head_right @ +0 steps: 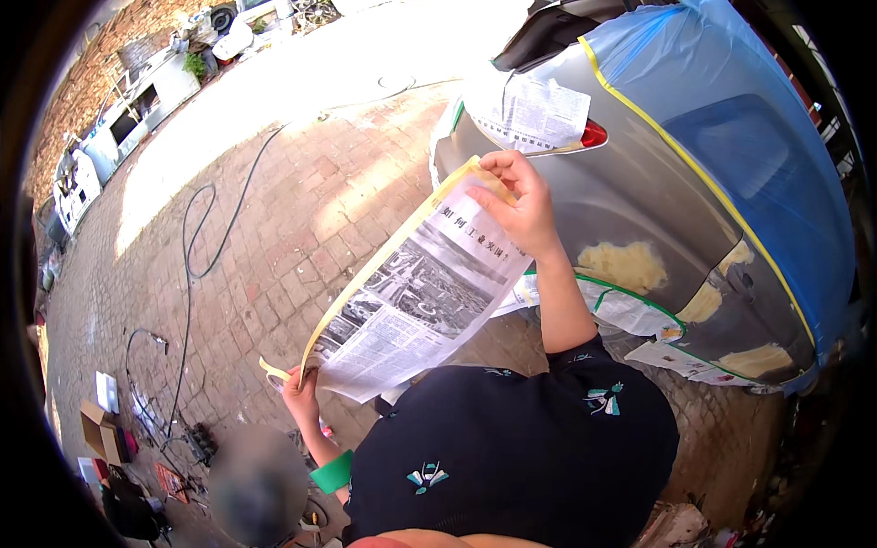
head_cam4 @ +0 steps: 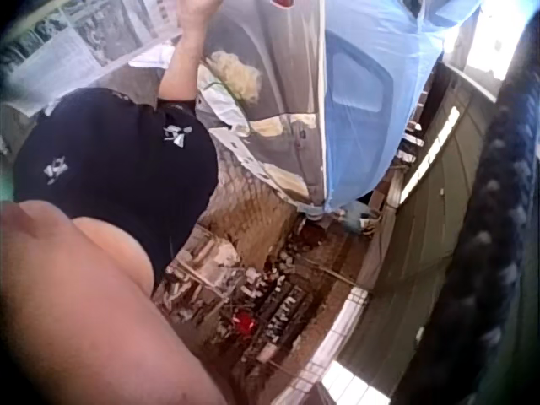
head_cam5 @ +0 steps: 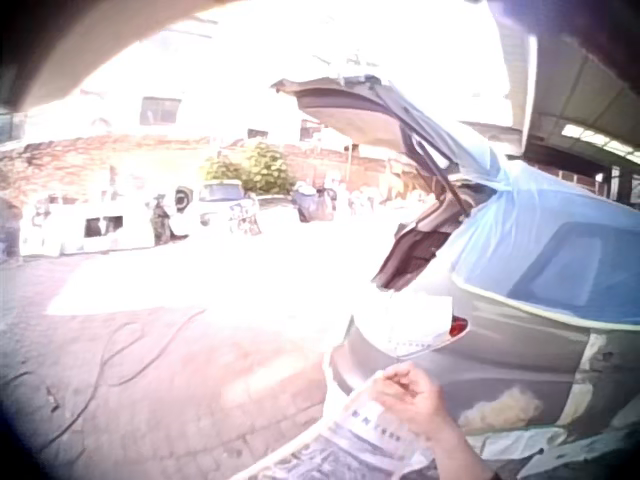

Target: The person applies green and yellow masking tape to secure newspaper sheets over the edges of a car trunk lid and surrounding areas. They smooth the tape and paper to ensure coverage, then close the trunk lid to complete the masking process.

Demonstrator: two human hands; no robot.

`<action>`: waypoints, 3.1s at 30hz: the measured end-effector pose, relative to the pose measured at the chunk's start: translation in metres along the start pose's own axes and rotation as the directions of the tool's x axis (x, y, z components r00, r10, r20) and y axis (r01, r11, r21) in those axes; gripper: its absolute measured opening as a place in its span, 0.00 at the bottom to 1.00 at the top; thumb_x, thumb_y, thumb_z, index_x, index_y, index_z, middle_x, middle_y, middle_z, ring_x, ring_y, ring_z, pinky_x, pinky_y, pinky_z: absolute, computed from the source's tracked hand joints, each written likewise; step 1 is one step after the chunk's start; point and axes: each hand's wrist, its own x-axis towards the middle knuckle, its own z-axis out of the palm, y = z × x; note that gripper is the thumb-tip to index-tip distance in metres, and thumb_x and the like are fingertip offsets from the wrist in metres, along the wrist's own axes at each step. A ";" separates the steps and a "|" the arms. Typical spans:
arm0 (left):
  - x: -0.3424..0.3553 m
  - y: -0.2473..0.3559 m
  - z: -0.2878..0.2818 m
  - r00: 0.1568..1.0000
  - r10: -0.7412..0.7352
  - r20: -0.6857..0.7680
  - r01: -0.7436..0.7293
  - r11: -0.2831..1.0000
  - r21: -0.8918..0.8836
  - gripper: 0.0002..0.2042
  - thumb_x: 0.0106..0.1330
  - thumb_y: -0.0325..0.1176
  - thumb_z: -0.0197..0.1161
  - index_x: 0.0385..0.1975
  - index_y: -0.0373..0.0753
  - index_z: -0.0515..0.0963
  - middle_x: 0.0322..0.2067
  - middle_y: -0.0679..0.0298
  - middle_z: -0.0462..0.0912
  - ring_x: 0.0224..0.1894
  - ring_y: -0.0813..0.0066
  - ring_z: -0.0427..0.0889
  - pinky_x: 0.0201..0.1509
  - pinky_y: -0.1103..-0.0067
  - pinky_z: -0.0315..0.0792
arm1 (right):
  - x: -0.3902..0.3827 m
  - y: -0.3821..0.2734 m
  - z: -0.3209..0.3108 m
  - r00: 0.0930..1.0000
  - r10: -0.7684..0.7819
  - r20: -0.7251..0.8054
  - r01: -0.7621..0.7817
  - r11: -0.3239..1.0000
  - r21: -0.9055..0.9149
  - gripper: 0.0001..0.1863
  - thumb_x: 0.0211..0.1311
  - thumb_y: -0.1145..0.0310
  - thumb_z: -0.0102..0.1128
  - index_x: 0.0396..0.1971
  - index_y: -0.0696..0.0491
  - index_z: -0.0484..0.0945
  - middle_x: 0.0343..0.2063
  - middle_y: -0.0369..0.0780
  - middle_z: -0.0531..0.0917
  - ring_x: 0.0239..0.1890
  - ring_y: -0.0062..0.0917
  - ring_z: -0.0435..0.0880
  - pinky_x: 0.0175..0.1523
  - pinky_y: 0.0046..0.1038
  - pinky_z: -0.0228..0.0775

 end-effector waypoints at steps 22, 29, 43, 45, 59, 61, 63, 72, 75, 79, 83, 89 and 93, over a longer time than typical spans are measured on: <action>0.547 0.038 0.140 0.863 0.304 0.404 -0.420 0.876 0.238 0.07 0.56 0.27 0.66 0.32 0.32 0.81 0.33 0.59 0.79 0.38 0.66 0.77 0.43 0.74 0.70 | 0.201 0.190 0.117 0.760 0.029 -0.649 -0.305 0.898 -0.318 0.15 0.54 0.77 0.64 0.43 0.58 0.74 0.34 0.40 0.84 0.35 0.17 0.81 0.41 0.20 0.72; 0.661 0.062 0.164 0.847 0.252 0.468 -0.413 0.866 0.282 0.10 0.57 0.29 0.64 0.35 0.31 0.80 0.31 0.58 0.80 0.31 0.67 0.78 0.38 0.73 0.71 | 0.278 0.249 0.145 0.715 0.169 -0.679 -0.372 0.913 -0.165 0.11 0.56 0.77 0.63 0.39 0.58 0.75 0.33 0.35 0.81 0.36 0.15 0.80 0.42 0.18 0.72; 0.906 0.073 0.322 0.452 0.407 0.794 -0.674 0.738 0.005 0.10 0.56 0.31 0.65 0.35 0.31 0.81 0.33 0.54 0.81 0.36 0.58 0.79 0.41 0.68 0.72 | 0.315 0.316 0.229 0.223 0.040 -0.974 -0.603 0.790 -0.106 0.20 0.56 0.75 0.64 0.49 0.57 0.75 0.29 0.35 0.81 0.31 0.14 0.78 0.38 0.19 0.72; 0.927 0.093 0.342 0.396 0.455 0.797 -0.721 0.692 -0.037 0.09 0.57 0.30 0.64 0.34 0.31 0.81 0.32 0.54 0.81 0.36 0.58 0.79 0.41 0.68 0.72 | 0.311 0.340 0.239 0.174 0.023 -0.985 -0.645 0.758 -0.096 0.17 0.55 0.75 0.64 0.46 0.59 0.77 0.29 0.37 0.83 0.32 0.15 0.79 0.38 0.20 0.72; 0.969 0.134 0.533 0.040 0.472 0.881 -0.720 0.625 -0.302 0.06 0.56 0.24 0.63 0.33 0.38 0.83 0.32 0.58 0.80 0.39 0.59 0.77 0.43 0.70 0.70 | 0.274 0.402 0.246 -0.157 0.017 -0.988 -0.708 0.695 0.124 0.08 0.57 0.71 0.64 0.32 0.60 0.77 0.27 0.33 0.82 0.32 0.13 0.77 0.38 0.18 0.68; 0.966 0.148 0.567 -0.028 0.519 0.854 -0.742 0.563 -0.366 0.07 0.55 0.23 0.63 0.33 0.39 0.83 0.33 0.58 0.80 0.39 0.58 0.77 0.44 0.69 0.70 | 0.273 0.421 0.237 -0.270 0.036 -0.962 -0.676 0.704 0.216 0.08 0.57 0.71 0.63 0.32 0.60 0.77 0.27 0.34 0.82 0.30 0.13 0.77 0.37 0.19 0.68; 0.968 0.168 0.597 -0.085 0.509 0.857 -0.778 0.503 -0.376 0.09 0.54 0.22 0.62 0.35 0.41 0.83 0.33 0.58 0.80 0.39 0.57 0.76 0.44 0.68 0.70 | 0.263 0.455 0.225 -0.319 0.045 -0.947 -0.668 0.698 0.258 0.10 0.57 0.70 0.63 0.33 0.61 0.78 0.27 0.35 0.82 0.29 0.14 0.76 0.36 0.20 0.68; 0.963 0.234 0.732 -0.239 0.542 0.806 -0.727 0.450 -0.519 0.10 0.52 0.22 0.65 0.35 0.41 0.84 0.33 0.57 0.80 0.39 0.58 0.76 0.43 0.70 0.72 | 0.261 0.572 0.217 -0.630 0.126 -0.766 -0.440 0.755 0.486 0.14 0.55 0.67 0.66 0.37 0.60 0.81 0.28 0.36 0.82 0.31 0.16 0.77 0.39 0.22 0.69; 0.954 0.242 0.782 -0.286 0.549 0.785 -0.648 0.493 -0.581 0.09 0.54 0.22 0.66 0.35 0.39 0.84 0.35 0.56 0.80 0.38 0.61 0.78 0.42 0.73 0.75 | 0.264 0.588 0.224 -0.726 0.118 -0.677 -0.410 0.717 0.564 0.13 0.56 0.64 0.65 0.37 0.58 0.81 0.27 0.34 0.80 0.30 0.16 0.75 0.37 0.22 0.67; 0.920 0.279 0.849 -0.442 0.461 0.769 -0.527 0.560 -0.639 0.06 0.56 0.23 0.66 0.34 0.36 0.84 0.36 0.58 0.80 0.38 0.67 0.79 0.38 0.78 0.75 | 0.265 0.614 0.234 -0.847 0.082 -0.525 -0.280 0.770 0.573 0.12 0.56 0.66 0.65 0.35 0.59 0.82 0.28 0.35 0.82 0.30 0.16 0.77 0.37 0.23 0.68; 0.874 0.325 0.917 -0.592 0.411 0.693 -0.378 0.618 -0.689 0.06 0.58 0.25 0.66 0.35 0.34 0.83 0.36 0.60 0.80 0.36 0.71 0.79 0.37 0.80 0.73 | 0.269 0.656 0.244 -0.885 0.031 -0.465 -0.134 0.938 0.318 0.09 0.56 0.70 0.65 0.34 0.59 0.81 0.29 0.35 0.83 0.31 0.18 0.79 0.38 0.23 0.70; 0.763 0.400 0.950 -0.824 0.511 0.244 -0.036 0.383 -0.923 0.09 0.60 0.30 0.63 0.36 0.32 0.83 0.33 0.59 0.83 0.33 0.74 0.79 0.40 0.78 0.73 | 0.331 0.674 0.240 -0.990 0.104 -0.092 0.095 0.991 0.092 0.08 0.53 0.72 0.68 0.32 0.57 0.81 0.30 0.34 0.82 0.30 0.18 0.79 0.39 0.22 0.70; 0.702 0.435 0.928 -0.838 0.542 0.061 0.076 0.227 -0.971 0.08 0.59 0.31 0.65 0.35 0.35 0.84 0.30 0.61 0.83 0.33 0.73 0.79 0.39 0.78 0.72 | 0.339 0.704 0.245 -0.971 0.221 -0.089 0.223 0.975 -0.013 0.06 0.51 0.73 0.69 0.30 0.54 0.81 0.25 0.32 0.80 0.25 0.16 0.75 0.33 0.20 0.68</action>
